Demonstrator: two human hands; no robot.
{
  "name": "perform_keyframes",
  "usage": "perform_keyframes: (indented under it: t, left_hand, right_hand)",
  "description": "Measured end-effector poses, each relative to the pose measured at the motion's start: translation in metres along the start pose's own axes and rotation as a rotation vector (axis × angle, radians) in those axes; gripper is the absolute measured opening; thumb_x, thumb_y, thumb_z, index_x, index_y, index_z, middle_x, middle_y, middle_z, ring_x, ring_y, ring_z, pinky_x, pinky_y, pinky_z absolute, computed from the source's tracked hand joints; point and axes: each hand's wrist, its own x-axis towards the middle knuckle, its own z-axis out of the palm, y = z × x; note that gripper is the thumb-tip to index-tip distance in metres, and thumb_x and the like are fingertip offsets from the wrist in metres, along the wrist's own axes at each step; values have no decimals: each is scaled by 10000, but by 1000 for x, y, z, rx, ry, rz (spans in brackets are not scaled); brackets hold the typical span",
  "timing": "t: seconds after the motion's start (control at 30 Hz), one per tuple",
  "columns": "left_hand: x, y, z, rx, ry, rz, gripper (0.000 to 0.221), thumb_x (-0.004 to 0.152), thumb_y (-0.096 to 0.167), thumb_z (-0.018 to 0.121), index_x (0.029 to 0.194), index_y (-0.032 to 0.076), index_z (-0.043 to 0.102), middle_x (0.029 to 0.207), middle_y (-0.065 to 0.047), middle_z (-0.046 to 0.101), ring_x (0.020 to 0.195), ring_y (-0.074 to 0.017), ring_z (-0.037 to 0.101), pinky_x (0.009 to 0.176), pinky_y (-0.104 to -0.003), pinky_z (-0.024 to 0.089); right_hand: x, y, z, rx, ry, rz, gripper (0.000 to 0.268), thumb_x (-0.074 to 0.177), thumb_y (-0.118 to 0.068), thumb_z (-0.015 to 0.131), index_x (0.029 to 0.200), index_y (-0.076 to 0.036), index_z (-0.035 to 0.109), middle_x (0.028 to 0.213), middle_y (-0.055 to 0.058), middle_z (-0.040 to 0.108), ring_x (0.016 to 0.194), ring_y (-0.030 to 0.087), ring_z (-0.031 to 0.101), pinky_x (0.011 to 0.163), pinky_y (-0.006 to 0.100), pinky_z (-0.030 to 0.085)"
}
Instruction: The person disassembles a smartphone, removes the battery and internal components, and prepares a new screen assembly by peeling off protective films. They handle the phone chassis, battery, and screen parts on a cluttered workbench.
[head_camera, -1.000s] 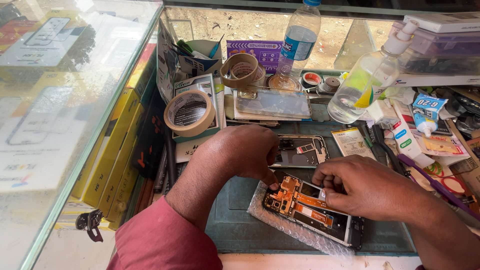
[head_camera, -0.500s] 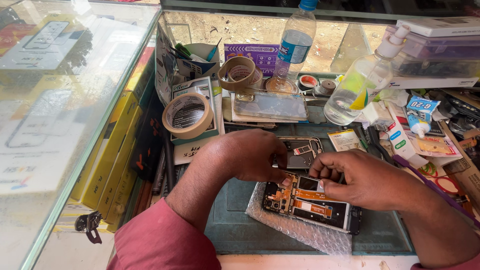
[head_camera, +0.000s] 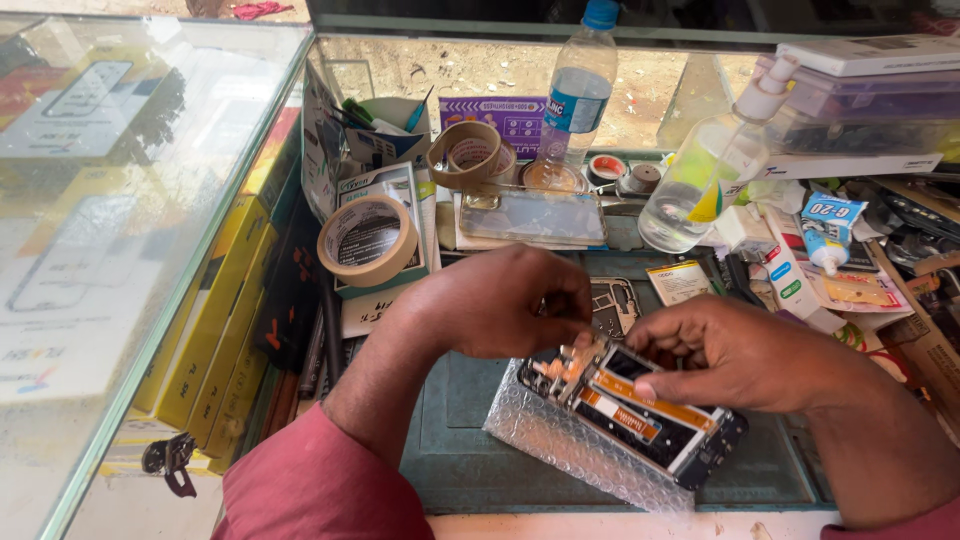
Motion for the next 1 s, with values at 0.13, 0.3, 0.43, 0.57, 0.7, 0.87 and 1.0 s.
perform_keyframes:
  t: [0.13, 0.3, 0.43, 0.57, 0.7, 0.87, 1.0]
  left_hand:
    - [4, 3, -7, -68, 304, -23, 319, 856, 401, 753, 963, 101, 770, 846, -43, 791, 727, -145, 765, 647, -330, 613]
    - [11, 4, -7, -331, 521, -388, 617, 868, 597, 620, 999, 11, 759, 832, -132, 806, 666, -181, 790, 584, -362, 640]
    - [18, 10, 5, -328, 510, -452, 770, 819, 699, 594, 1155, 13, 687, 846, -142, 790, 706, -186, 806, 596, -360, 658]
    - [16, 21, 8, -200, 508, -531, 824, 746, 763, 625, 1076, 15, 732, 770, -125, 791, 700, -190, 805, 610, -351, 626]
    - [16, 25, 10, -267, 553, -467, 852, 673, 786, 672, 956, -15, 737, 700, -118, 774, 671, -189, 807, 593, -356, 639]
    - [16, 27, 10, -226, 575, -468, 762, 706, 729, 709, 878, -13, 740, 666, -99, 746, 641, -167, 765, 571, -346, 612]
    - [12, 31, 4, -194, 584, -441, 704, 738, 676, 727, 865, -16, 756, 666, -91, 744, 627, -154, 750, 559, -319, 591]
  right_hand:
    - [-4, -4, -7, 95, 200, -119, 310, 795, -145, 778, 1056, 22, 781, 836, 111, 829, 751, 142, 746, 692, 324, 606]
    - [-1, -1, 0, 149, 616, -338, 268, 814, -45, 782, 1077, 4, 766, 921, 87, 790, 785, 83, 694, 692, 258, 568]
    - [0, -3, 11, -66, 773, -432, 223, 850, -48, 792, 1063, 10, 757, 888, 92, 790, 742, 83, 700, 621, 245, 564]
    - [-2, -19, 33, -272, 881, -485, 224, 818, -68, 809, 1013, 13, 735, 820, 58, 797, 686, 65, 728, 583, 237, 589]
    - [-4, -33, 47, -463, 941, -532, 210, 790, -63, 813, 959, 21, 721, 802, 51, 776, 659, 71, 731, 541, 246, 570]
    - [-2, -34, 50, -315, 887, -476, 250, 790, -86, 808, 1006, 1, 719, 835, 36, 776, 677, 83, 747, 550, 247, 603]
    - [0, -25, 44, -181, 738, -392, 363, 778, -167, 857, 1071, -11, 709, 902, 46, 773, 745, 98, 729, 632, 260, 617]
